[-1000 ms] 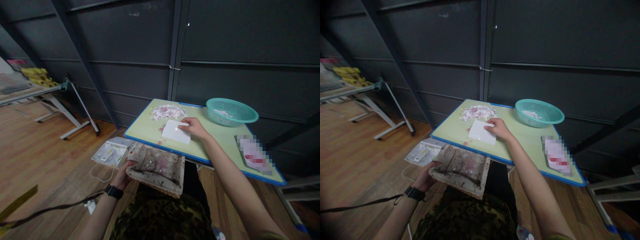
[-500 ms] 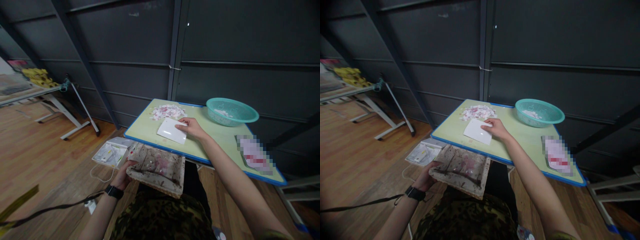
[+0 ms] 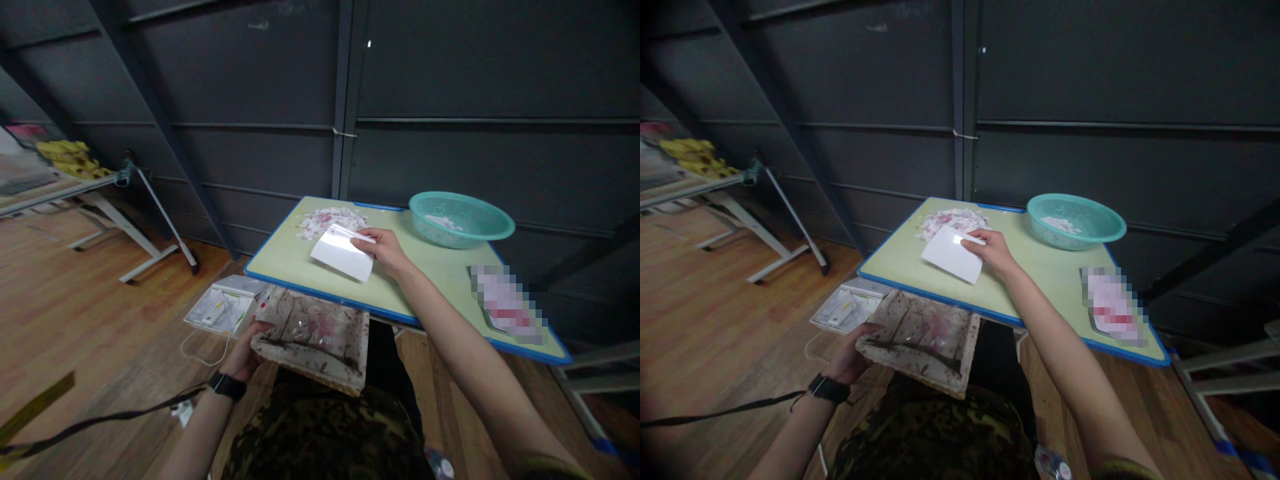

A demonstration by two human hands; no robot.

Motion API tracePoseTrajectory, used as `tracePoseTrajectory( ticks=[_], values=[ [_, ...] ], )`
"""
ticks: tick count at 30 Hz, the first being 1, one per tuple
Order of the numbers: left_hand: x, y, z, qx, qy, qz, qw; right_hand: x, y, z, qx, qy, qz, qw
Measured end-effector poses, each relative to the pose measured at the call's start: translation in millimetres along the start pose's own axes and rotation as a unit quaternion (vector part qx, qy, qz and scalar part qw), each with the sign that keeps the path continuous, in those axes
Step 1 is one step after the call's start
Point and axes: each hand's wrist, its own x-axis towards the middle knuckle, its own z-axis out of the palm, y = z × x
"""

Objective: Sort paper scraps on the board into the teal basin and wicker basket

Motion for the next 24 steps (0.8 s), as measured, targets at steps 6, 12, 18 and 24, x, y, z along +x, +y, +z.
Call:
tracePoseTrajectory(
  ticks=[6, 12, 18, 24],
  values=[
    [-2.0, 1.3, 1.9, 0.007, 0.016, -0.004, 1.0, 13.2, 1.0, -25.3, -0.071, 0.178, -0.013, 0.981],
    [1.2, -1.3, -2.3, 0.012, 0.015, -0.005, 1.0, 13.1, -1.6, -46.4, -0.36, 0.274, -0.051, 0.89],
    [5.4, -4.1, -4.7, 0.009, 0.009, -0.005, 1.0, 9.0, -1.6, -44.6, -0.482, 0.281, -0.031, 0.829],
    [5.4, -4.4, -4.3, 0.003, -0.001, -0.007, 1.0, 7.6, 0.5, -36.5, -0.545, 0.238, -0.021, 0.804]
  ],
)
